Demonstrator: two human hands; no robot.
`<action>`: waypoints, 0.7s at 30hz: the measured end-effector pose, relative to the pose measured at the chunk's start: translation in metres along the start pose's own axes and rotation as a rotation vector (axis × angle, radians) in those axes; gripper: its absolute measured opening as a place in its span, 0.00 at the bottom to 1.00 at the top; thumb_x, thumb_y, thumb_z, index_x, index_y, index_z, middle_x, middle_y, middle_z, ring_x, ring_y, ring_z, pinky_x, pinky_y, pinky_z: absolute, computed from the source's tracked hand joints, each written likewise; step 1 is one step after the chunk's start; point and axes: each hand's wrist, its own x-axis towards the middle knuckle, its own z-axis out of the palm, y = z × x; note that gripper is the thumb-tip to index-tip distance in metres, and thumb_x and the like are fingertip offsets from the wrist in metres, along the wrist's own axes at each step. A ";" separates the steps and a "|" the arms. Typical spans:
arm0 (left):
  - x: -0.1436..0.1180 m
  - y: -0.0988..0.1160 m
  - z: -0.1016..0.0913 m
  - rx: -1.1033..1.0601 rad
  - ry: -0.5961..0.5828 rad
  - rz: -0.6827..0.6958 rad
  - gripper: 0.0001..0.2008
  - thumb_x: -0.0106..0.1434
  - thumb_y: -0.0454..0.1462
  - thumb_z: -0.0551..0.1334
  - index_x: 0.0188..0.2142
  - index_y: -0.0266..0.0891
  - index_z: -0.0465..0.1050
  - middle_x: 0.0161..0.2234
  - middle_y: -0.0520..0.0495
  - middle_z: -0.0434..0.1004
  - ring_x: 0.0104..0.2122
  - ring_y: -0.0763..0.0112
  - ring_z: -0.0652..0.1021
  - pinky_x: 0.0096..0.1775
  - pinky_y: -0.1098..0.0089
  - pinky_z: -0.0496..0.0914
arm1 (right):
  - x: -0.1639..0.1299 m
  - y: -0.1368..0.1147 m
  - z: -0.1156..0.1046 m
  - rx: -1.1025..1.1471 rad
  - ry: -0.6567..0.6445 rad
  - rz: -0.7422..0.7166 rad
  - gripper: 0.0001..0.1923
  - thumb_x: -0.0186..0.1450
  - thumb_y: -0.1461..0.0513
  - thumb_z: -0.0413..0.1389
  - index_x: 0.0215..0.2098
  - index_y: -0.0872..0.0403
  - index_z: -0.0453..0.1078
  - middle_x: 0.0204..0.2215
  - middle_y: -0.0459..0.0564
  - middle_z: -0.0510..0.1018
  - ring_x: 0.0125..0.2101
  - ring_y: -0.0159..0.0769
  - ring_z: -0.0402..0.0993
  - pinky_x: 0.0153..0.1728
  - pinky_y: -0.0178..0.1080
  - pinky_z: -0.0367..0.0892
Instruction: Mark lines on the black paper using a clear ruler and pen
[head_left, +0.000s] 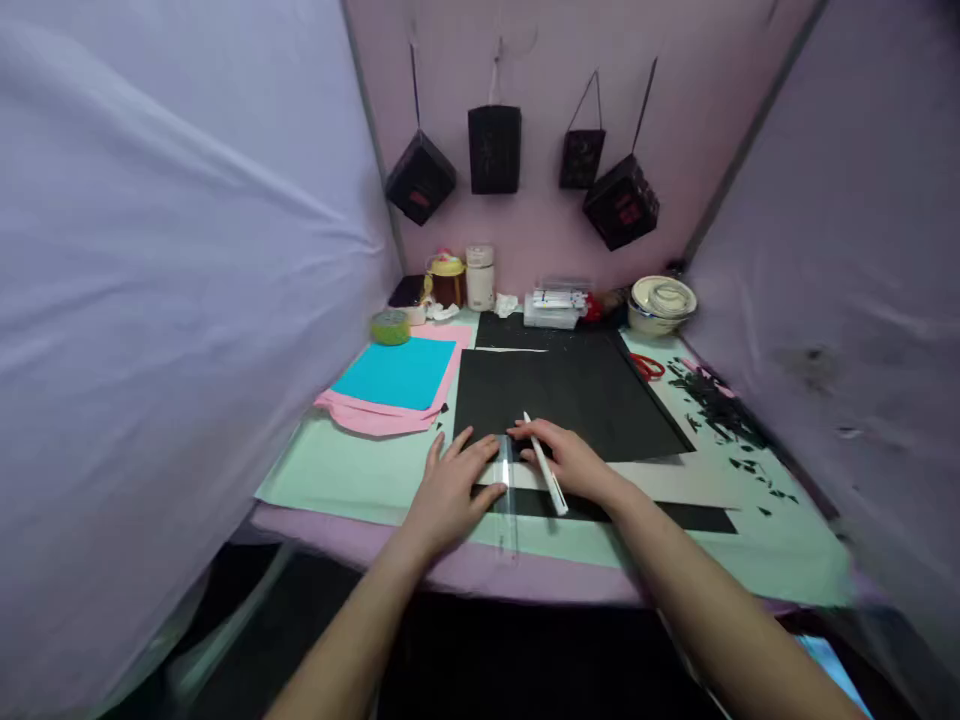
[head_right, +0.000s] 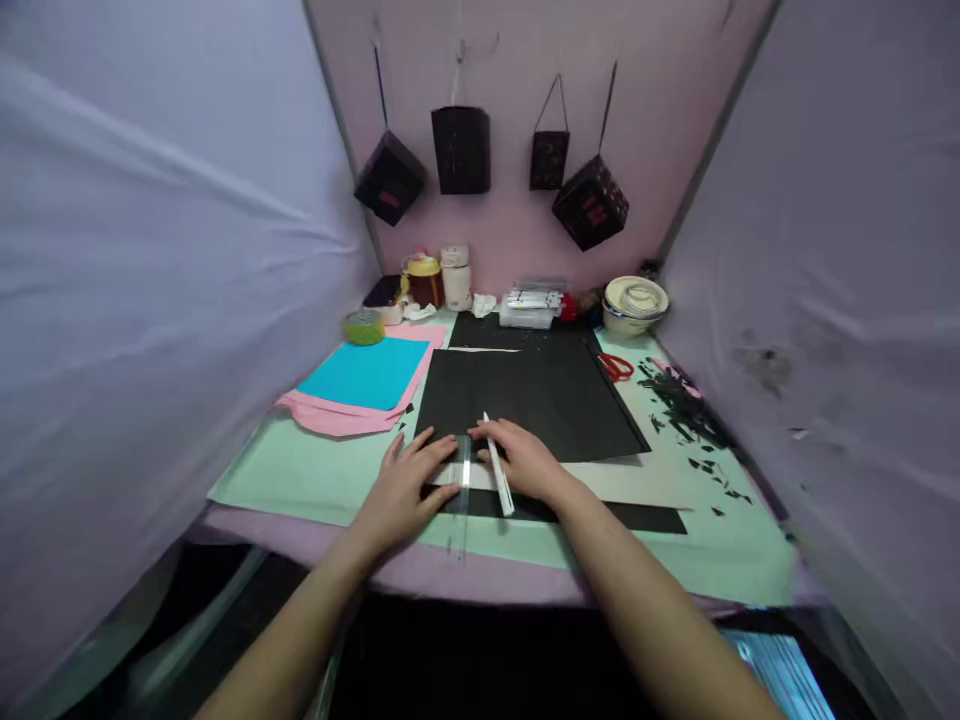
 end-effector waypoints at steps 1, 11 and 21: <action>0.000 0.000 0.000 0.001 -0.001 0.000 0.25 0.64 0.44 0.59 0.60 0.48 0.58 0.60 0.50 0.64 0.63 0.57 0.55 0.62 0.47 0.41 | 0.000 0.000 0.000 0.002 0.003 -0.003 0.14 0.65 0.62 0.54 0.50 0.50 0.68 0.50 0.54 0.74 0.52 0.43 0.69 0.50 0.47 0.66; 0.001 0.000 0.000 0.032 -0.003 -0.001 0.22 0.66 0.47 0.56 0.58 0.49 0.62 0.60 0.49 0.64 0.64 0.57 0.56 0.62 0.47 0.42 | 0.001 0.002 -0.001 0.015 0.015 -0.038 0.14 0.65 0.63 0.53 0.48 0.48 0.68 0.50 0.51 0.74 0.55 0.42 0.67 0.53 0.48 0.64; 0.002 0.000 0.000 0.049 -0.012 -0.001 0.22 0.67 0.47 0.55 0.58 0.48 0.62 0.61 0.49 0.63 0.63 0.56 0.56 0.62 0.46 0.43 | 0.002 0.003 0.000 -0.003 0.016 -0.046 0.13 0.64 0.64 0.54 0.47 0.47 0.67 0.50 0.50 0.75 0.55 0.41 0.67 0.54 0.50 0.63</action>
